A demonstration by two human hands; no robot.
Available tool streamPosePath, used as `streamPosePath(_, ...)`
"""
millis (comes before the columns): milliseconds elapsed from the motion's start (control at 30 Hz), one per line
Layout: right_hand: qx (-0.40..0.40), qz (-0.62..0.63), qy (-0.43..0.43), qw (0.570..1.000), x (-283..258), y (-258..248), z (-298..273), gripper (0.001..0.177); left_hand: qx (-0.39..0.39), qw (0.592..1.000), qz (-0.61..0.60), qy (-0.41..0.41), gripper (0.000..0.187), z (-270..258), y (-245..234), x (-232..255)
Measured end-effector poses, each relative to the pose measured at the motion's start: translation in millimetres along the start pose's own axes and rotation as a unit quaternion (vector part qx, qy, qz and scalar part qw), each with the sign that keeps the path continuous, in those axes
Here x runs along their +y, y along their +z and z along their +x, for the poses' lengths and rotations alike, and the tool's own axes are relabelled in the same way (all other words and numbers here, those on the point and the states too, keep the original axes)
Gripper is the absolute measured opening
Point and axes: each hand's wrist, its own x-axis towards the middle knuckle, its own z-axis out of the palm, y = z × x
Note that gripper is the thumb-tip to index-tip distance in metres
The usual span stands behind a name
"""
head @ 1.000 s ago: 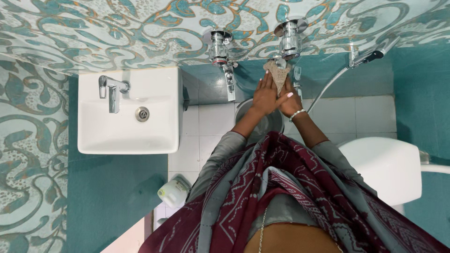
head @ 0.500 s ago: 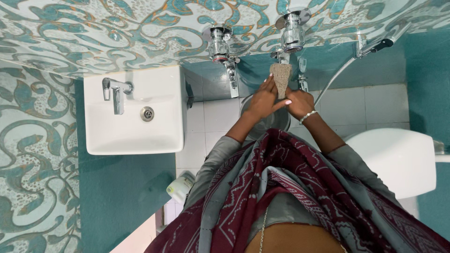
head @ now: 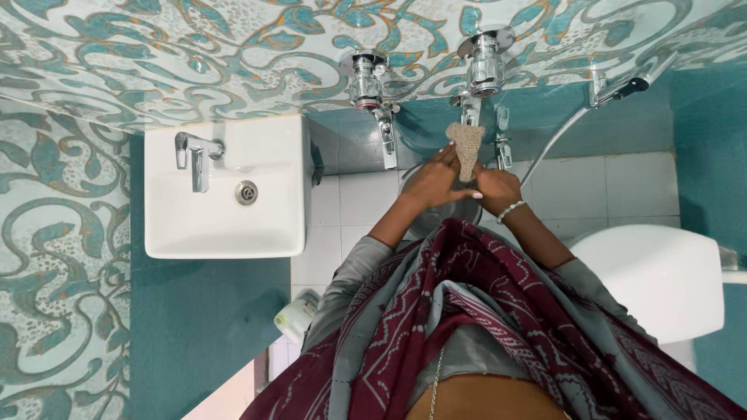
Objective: The person wipes down several chrome faucets and a bidet sprayer in a bathroom with a cloth.
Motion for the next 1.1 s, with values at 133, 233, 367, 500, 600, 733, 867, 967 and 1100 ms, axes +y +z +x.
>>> streamPosePath(133, -0.003, 0.009, 0.018, 1.000, -2.3, 5.2, 5.7, 0.067, -0.009, 1.000, -0.013, -0.019, 0.110, -1.5, -0.6, 2.0)
streamPosePath(233, 0.016, 0.063, 0.005, 0.998, 4.2, -0.2, 21.4, 0.071, 0.011, 0.994, -0.103, -0.016, 0.109, 8.3, -10.7, -9.1)
streamPosePath(367, 0.078, 0.089, -0.003, 0.993, 11.9, 7.5, 45.1, 0.072, 0.025, 0.979, -0.201, -0.025, 0.103, 34.2, -10.5, -29.6)
streamPosePath(500, 0.070, 0.072, 0.021, 0.995, 17.0, 21.4, 55.2, 0.058, 0.018, 0.974, -0.220, -0.046, 0.107, 38.5, 2.3, -37.1)
streamPosePath(600, 0.080, 0.085, 0.020, 0.993, 11.6, 22.5, 48.4, 0.061, 0.023, 0.970, -0.233, -0.066, 0.106, 34.5, 4.4, -31.8)
streamPosePath(733, 0.077, 0.167, 0.029, 0.982, -0.9, 7.5, 27.8, 0.069, 0.059, 0.957, -0.279, -0.057, 0.098, 21.9, 5.9, -8.0)
streamPosePath(867, 0.106, 0.191, -0.044, 0.975, -8.3, 5.3, 5.0, 0.082, 0.112, 0.926, -0.359, -0.031, 0.091, 13.0, 34.4, 4.9)
streamPosePath(967, 0.069, 0.116, 0.058, 0.989, -16.9, 18.2, 19.9, 0.091, 0.169, 0.859, -0.483, -0.024, 0.082, 23.7, 77.4, 0.2)
streamPosePath(1100, 0.255, 0.268, -0.124, 0.921, -4.6, 54.7, 65.4, 0.083, 0.185, 0.789, -0.583, -0.052, 0.076, 54.9, 110.5, -34.7)
